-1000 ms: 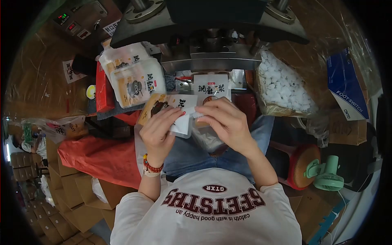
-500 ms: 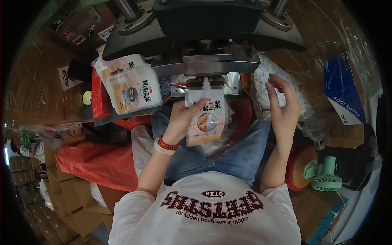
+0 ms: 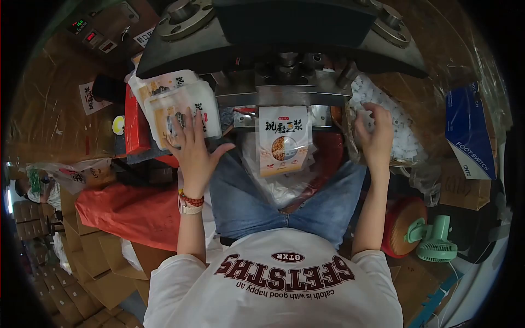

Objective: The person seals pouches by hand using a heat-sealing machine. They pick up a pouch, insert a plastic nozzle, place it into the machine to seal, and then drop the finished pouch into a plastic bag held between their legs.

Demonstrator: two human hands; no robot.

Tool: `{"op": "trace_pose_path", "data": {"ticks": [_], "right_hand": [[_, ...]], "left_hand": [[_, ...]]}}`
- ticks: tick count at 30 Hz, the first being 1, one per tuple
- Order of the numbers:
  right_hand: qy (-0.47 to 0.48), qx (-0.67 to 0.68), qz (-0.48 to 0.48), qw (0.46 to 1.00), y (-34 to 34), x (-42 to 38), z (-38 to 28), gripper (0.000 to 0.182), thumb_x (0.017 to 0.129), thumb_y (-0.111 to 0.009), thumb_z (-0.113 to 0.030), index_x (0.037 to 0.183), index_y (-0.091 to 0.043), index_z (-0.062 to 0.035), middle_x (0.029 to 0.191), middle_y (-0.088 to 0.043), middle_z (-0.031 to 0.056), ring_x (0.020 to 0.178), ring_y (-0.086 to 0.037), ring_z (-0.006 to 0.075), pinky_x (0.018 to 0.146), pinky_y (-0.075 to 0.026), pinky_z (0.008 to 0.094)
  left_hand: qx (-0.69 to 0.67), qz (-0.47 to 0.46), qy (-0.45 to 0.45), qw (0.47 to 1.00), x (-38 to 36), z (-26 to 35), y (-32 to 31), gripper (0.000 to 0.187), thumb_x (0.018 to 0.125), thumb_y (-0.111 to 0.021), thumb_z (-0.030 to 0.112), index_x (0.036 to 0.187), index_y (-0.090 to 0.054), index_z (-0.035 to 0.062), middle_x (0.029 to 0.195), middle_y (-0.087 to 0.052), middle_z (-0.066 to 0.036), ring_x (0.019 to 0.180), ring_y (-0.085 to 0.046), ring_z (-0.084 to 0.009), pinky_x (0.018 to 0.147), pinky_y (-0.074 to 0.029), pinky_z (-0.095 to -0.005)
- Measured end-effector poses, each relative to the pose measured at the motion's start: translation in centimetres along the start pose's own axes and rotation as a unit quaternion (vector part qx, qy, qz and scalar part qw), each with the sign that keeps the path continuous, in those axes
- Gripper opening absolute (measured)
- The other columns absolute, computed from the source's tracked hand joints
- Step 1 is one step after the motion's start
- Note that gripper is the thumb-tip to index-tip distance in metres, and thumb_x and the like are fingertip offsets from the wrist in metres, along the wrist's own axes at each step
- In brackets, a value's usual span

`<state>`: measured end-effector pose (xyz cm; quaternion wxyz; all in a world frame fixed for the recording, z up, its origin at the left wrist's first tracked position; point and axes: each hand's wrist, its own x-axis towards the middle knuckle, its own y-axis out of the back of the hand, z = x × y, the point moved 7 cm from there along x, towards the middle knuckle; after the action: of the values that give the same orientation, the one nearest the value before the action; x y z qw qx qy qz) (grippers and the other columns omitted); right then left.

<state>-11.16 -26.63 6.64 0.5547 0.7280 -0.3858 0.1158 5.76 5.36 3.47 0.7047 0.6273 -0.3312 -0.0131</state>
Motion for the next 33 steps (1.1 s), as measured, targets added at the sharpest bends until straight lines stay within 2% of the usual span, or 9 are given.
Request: {"op": "trace_pose_path", "data": {"ticks": [4,6,8,14,17,19,22,29,33], "right_hand": [[-0.186,0.51,-0.043,0.839,0.3,-1.6,-2.7,0.02,0.092,-0.059,-0.005,0.112,-0.056,0.0004,0.099,-0.065,0.0085,0.088,-0.061,0.0137,0.078,-0.048,0.0255],[-0.165,0.648,-0.105,0.736,0.3,-2.0,-7.3,0.027,0.092,-0.058,-0.002,0.119,-0.053,0.0009,0.1,-0.065,0.0081,0.089,-0.061,0.0112,0.079,-0.049,0.0241],[-0.155,0.7,-0.152,0.681,-0.6,-3.1,-10.8,0.028,0.092,-0.059,-0.002,0.119,-0.055,0.001,0.101,-0.065,0.0075,0.088,-0.061,0.011,0.079,-0.05,0.0248],[0.21,0.299,-0.128,0.922,-0.1,-3.6,-15.7,0.034,0.077,-0.067,-0.002,0.11,-0.061,-0.0013,0.103,-0.059,0.0104,0.091,-0.06,0.0228,0.08,-0.052,0.0327],[0.302,0.171,-0.156,0.925,2.6,-3.6,-17.1,0.045,0.071,-0.07,-0.005,0.115,-0.062,-0.0017,0.106,-0.06,0.0115,0.093,-0.059,0.03,0.081,-0.051,0.0377],[0.29,0.161,-0.159,0.93,2.4,-3.4,-16.1,0.045,0.072,-0.07,-0.006,0.116,-0.062,-0.0018,0.109,-0.059,0.0113,0.094,-0.058,0.0305,0.082,-0.051,0.0389],[0.237,0.164,-0.142,0.947,1.9,-2.1,-14.3,0.044,0.074,-0.069,-0.008,0.117,-0.06,-0.0026,0.116,-0.058,0.0106,0.099,-0.057,0.0301,0.085,-0.049,0.0388],[-0.018,0.072,-0.01,0.997,3.8,0.8,-4.9,0.03,0.083,-0.066,-0.007,0.113,-0.062,-0.002,0.105,-0.063,0.0155,0.096,-0.059,0.0327,0.083,-0.048,0.0385],[-0.056,-0.12,-0.073,0.988,-1.7,-0.4,0.3,0.03,0.085,-0.063,-0.007,0.115,-0.062,-0.0047,0.109,-0.061,0.0159,0.092,-0.06,0.0362,0.079,-0.049,0.0417]], "left_hand": [[-0.094,-0.06,-0.134,0.985,-2.9,-1.7,-0.5,0.051,0.079,-0.065,0.008,0.129,-0.056,0.0102,0.13,-0.058,-0.012,0.123,-0.053,-0.0272,0.105,-0.034,-0.0484],[-0.392,-0.116,0.078,0.909,-3.3,-3.0,-0.4,0.038,0.074,-0.059,-0.005,0.109,-0.068,0.0066,0.109,-0.068,-0.011,0.106,-0.064,-0.0276,0.093,-0.047,-0.0377],[-0.398,-0.048,0.02,0.916,-2.5,-0.7,2.5,0.035,0.073,-0.058,-0.007,0.103,-0.069,0.0055,0.103,-0.07,-0.011,0.101,-0.066,-0.0276,0.088,-0.05,-0.0353],[-0.307,0.056,-0.203,0.928,-3.0,5.1,8.6,0.046,0.061,-0.06,-0.008,0.103,-0.069,0.0062,0.105,-0.069,-0.007,0.095,-0.068,-0.0248,0.078,-0.053,-0.0322],[-0.343,0.005,-0.23,0.911,-3.1,5.9,9.0,0.049,0.059,-0.061,-0.008,0.105,-0.068,0.0065,0.105,-0.069,-0.007,0.093,-0.068,-0.0232,0.077,-0.054,-0.0309],[-0.368,-0.015,-0.227,0.901,-2.9,7.4,8.3,0.037,0.066,-0.065,-0.005,0.101,-0.07,0.0059,0.101,-0.07,-0.008,0.086,-0.069,-0.0206,0.069,-0.054,-0.0287],[-0.573,-0.2,-0.003,0.795,-3.5,8.2,0.5,0.018,0.087,-0.069,0.017,0.086,-0.072,-0.0012,0.073,-0.07,-0.008,0.057,-0.059,-0.0065,0.051,-0.046,-0.0227],[-0.781,-0.286,0.281,0.479,-0.8,10.8,-5.0,0.022,0.088,-0.07,0.018,0.09,-0.07,-0.004,0.082,-0.07,-0.006,0.066,-0.063,-0.008,0.058,-0.05,-0.0217],[-0.795,-0.308,0.253,0.457,0.2,10.6,-7.2,0.022,0.088,-0.069,0.017,0.097,-0.067,-0.0026,0.091,-0.07,-0.008,0.075,-0.065,-0.0097,0.066,-0.052,-0.0225]]}}
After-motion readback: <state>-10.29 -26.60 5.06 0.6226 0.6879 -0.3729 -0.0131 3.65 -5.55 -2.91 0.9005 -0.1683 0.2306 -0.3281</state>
